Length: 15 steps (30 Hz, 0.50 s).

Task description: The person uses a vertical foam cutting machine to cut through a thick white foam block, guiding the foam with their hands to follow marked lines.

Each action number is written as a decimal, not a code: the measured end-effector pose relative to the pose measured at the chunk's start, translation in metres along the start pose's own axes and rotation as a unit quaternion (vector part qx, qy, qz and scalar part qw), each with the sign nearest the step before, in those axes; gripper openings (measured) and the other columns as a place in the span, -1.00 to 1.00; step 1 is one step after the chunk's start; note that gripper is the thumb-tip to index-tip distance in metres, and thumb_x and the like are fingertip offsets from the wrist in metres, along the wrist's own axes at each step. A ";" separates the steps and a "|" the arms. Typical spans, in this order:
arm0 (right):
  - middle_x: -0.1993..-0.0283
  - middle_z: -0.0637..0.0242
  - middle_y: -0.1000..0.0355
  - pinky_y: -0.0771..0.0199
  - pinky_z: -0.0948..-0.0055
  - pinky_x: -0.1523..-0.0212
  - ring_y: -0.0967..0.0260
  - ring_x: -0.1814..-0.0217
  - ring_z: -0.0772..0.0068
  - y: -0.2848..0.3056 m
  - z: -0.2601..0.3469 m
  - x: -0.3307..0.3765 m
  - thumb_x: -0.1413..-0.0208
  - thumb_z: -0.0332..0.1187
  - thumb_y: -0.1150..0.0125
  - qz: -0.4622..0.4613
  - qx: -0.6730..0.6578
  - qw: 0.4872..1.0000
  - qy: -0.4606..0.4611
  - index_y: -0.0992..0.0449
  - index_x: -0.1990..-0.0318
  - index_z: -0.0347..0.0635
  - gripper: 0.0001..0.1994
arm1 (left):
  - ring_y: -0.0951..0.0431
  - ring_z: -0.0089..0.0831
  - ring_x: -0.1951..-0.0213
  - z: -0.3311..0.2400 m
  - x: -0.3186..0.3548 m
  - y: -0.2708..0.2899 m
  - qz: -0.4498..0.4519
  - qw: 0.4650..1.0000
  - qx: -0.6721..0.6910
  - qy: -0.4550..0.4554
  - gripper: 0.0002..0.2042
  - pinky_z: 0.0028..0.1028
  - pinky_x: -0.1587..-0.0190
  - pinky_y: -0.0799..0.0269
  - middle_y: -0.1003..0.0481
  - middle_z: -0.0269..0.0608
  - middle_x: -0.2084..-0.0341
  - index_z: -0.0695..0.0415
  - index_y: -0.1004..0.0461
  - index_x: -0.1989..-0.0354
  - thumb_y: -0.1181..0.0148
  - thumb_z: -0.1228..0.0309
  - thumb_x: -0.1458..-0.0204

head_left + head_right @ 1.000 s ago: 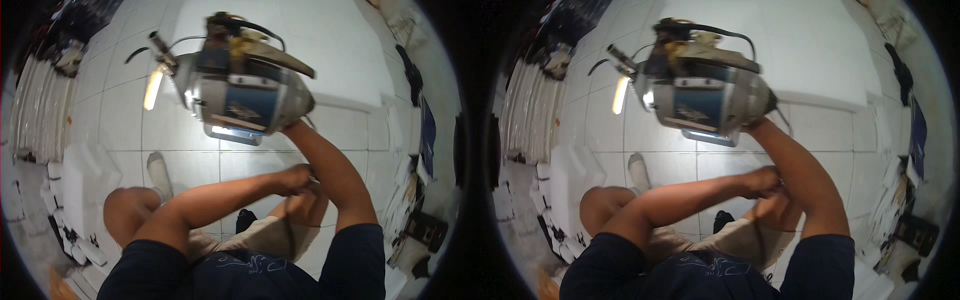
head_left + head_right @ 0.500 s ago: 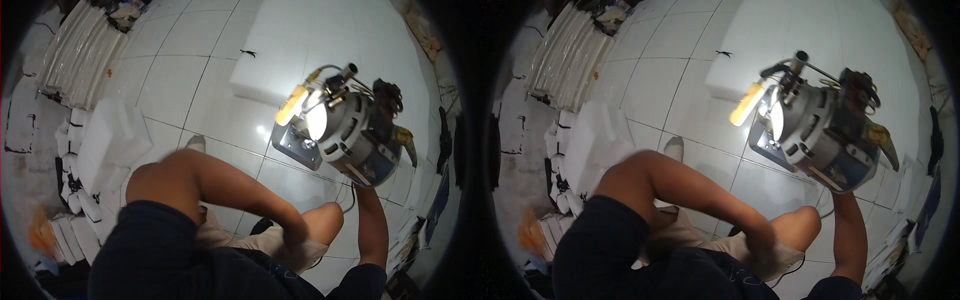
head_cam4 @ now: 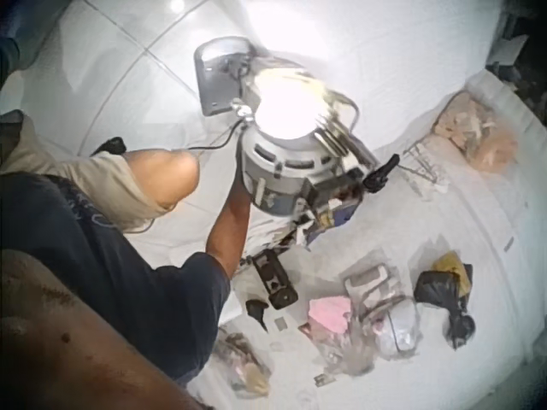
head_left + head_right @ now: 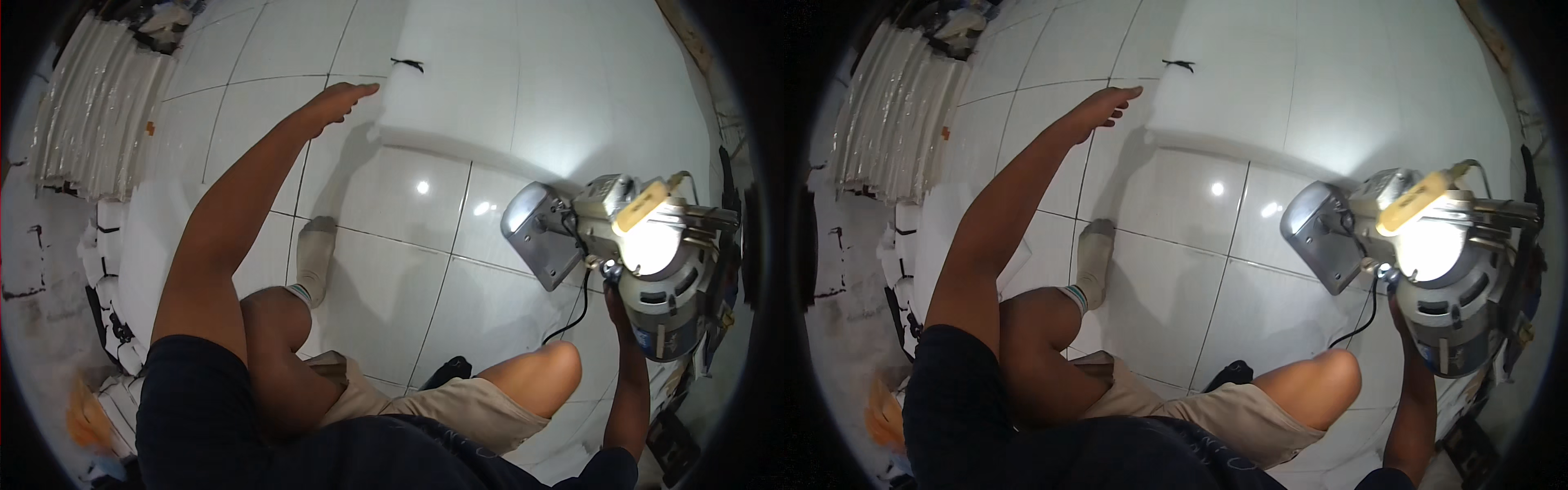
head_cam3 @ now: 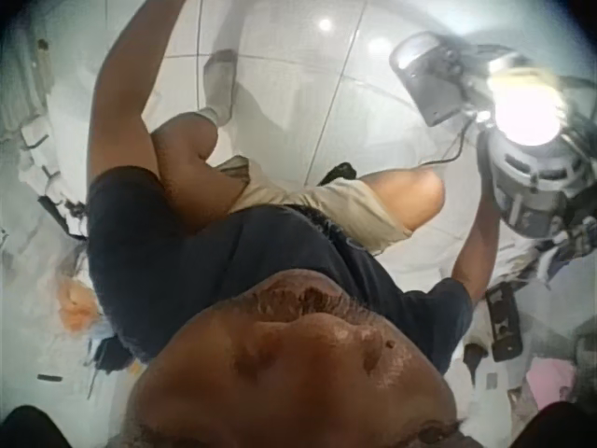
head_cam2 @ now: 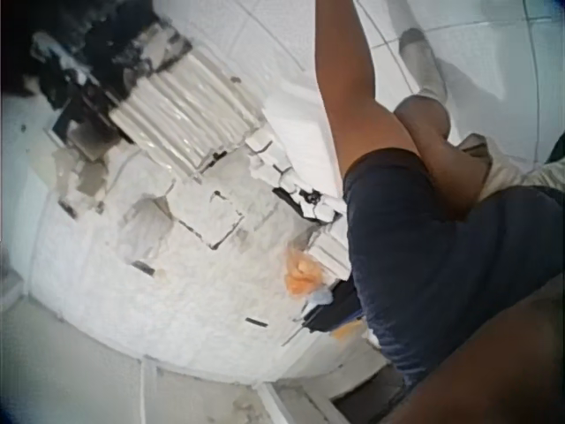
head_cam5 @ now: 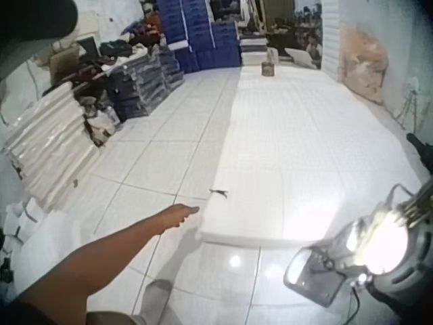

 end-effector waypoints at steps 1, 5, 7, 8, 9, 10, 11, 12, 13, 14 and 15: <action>-0.06 -0.02 -0.43 -0.35 0.11 -0.20 -0.38 -0.15 -0.03 0.000 0.005 0.008 -0.26 -0.21 -0.06 0.011 0.002 1.000 0.001 -0.42 -0.10 -0.16 -0.67 | -0.25 0.02 -0.31 0.010 -0.010 -0.005 0.011 1.000 0.002 0.001 -0.06 -0.11 -0.32 -0.19 -0.23 0.20 -0.28 0.24 -0.19 -0.36 -0.08 -0.33 -0.01; 0.37 0.19 -0.37 -0.44 0.22 0.22 -0.39 0.32 0.19 0.025 0.022 0.014 -0.21 -0.38 -0.04 0.032 -0.194 0.979 -0.059 -0.39 0.29 -0.18 -0.91 | 0.05 0.06 -0.47 0.010 -0.052 -0.018 0.063 0.996 0.054 -0.018 0.05 -0.03 -0.43 0.03 0.03 0.23 -0.43 0.08 -0.02 -0.48 -0.06 -0.43 0.06; 0.38 0.20 -0.39 -0.45 0.22 0.26 -0.40 0.35 0.19 0.078 0.054 -0.022 -0.18 -0.38 -0.06 0.063 0.117 0.991 -0.018 -0.41 0.30 -0.16 -0.93 | 0.11 0.07 -0.49 0.013 -0.069 -0.006 0.054 0.997 0.046 -0.020 0.07 -0.02 -0.44 0.08 0.08 0.25 -0.45 0.06 0.01 -0.49 -0.07 -0.44 0.07; 0.36 0.18 -0.41 -0.45 0.22 0.30 -0.42 0.34 0.20 0.070 0.046 -0.002 -0.17 -0.36 -0.08 0.145 0.103 0.984 -0.016 -0.43 0.29 -0.14 -0.92 | 0.18 0.07 -0.50 0.001 -0.077 -0.018 0.069 0.995 0.059 -0.031 0.10 -0.02 -0.46 0.13 0.14 0.27 -0.46 0.05 0.06 -0.51 -0.07 -0.46 0.09; 0.36 0.18 -0.41 -0.45 0.22 0.30 -0.42 0.34 0.20 0.069 0.042 0.007 -0.17 -0.36 -0.08 0.158 0.108 0.981 -0.029 -0.43 0.29 -0.14 -0.92 | 0.18 0.07 -0.50 -0.002 -0.090 -0.026 0.083 0.994 0.055 -0.043 0.10 -0.02 -0.46 0.13 0.14 0.27 -0.46 0.05 0.06 -0.51 -0.07 -0.46 0.09; 0.35 0.17 -0.41 -0.45 0.22 0.30 -0.43 0.33 0.20 0.073 0.035 0.014 -0.17 -0.36 -0.08 0.108 0.039 0.990 -0.079 -0.44 0.30 -0.13 -0.92 | 0.19 0.06 -0.50 -0.005 -0.102 -0.031 0.091 0.993 0.061 -0.043 0.12 -0.02 -0.46 0.14 0.15 0.28 -0.46 0.04 0.09 -0.51 -0.07 -0.47 0.11; 0.35 0.16 -0.42 -0.45 0.22 0.31 -0.44 0.32 0.20 0.075 0.036 0.019 -0.17 -0.36 -0.08 0.054 -0.032 0.990 -0.130 -0.45 0.31 -0.13 -0.92 | 0.20 0.06 -0.50 -0.002 -0.115 -0.035 0.097 0.992 0.063 -0.041 0.15 -0.01 -0.46 0.15 0.15 0.29 -0.46 0.04 0.13 -0.52 -0.08 -0.48 0.12; 0.36 0.14 -0.42 -0.46 0.20 0.30 -0.44 0.32 0.18 0.076 0.042 0.013 -0.16 -0.34 -0.10 0.065 -0.009 0.988 -0.138 -0.45 0.33 -0.12 -0.91 | 0.15 0.04 -0.50 0.004 -0.126 -0.034 0.102 0.991 0.074 -0.037 0.18 -0.01 -0.45 0.12 0.12 0.20 -0.46 0.03 0.17 -0.53 -0.10 -0.50 0.15; 0.37 0.13 -0.42 -0.46 0.19 0.29 -0.44 0.33 0.16 0.085 0.047 0.000 -0.14 -0.33 -0.11 0.080 0.013 0.986 -0.147 -0.45 0.35 -0.12 -0.90 | 0.15 0.04 -0.50 0.006 -0.130 -0.035 0.114 0.991 0.058 -0.046 0.18 -0.01 -0.45 0.12 0.12 0.20 -0.46 0.03 0.17 -0.53 -0.10 -0.50 0.15; 0.29 0.11 -0.47 -0.49 0.19 0.20 -0.46 0.28 0.11 0.094 0.048 -0.007 -0.16 -0.31 -0.12 0.085 -0.023 0.978 -0.187 -0.51 0.29 -0.15 -0.87 | 0.08 0.00 -0.48 0.007 -0.130 -0.043 0.144 0.985 0.087 -0.038 0.16 -0.03 -0.45 0.11 0.07 0.12 -0.46 0.03 0.15 -0.52 -0.11 -0.48 0.14; 0.21 0.09 -0.51 -0.51 0.20 0.11 -0.48 0.23 0.05 0.100 0.046 -0.010 -0.18 -0.30 -0.13 0.089 -0.057 0.968 -0.227 -0.56 0.24 -0.17 -0.83 | 0.02 -0.05 -0.47 0.007 -0.130 -0.052 0.175 0.978 0.114 -0.028 0.15 -0.04 -0.44 0.11 0.03 0.04 -0.47 0.03 0.13 -0.52 -0.12 -0.47 0.13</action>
Point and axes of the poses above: each hand's wrist, its own x-axis away from the middle knuckle, its own y-axis out of the back of the hand, z = x × y, the point moved 7 cm from there along -x, towards the middle knuckle
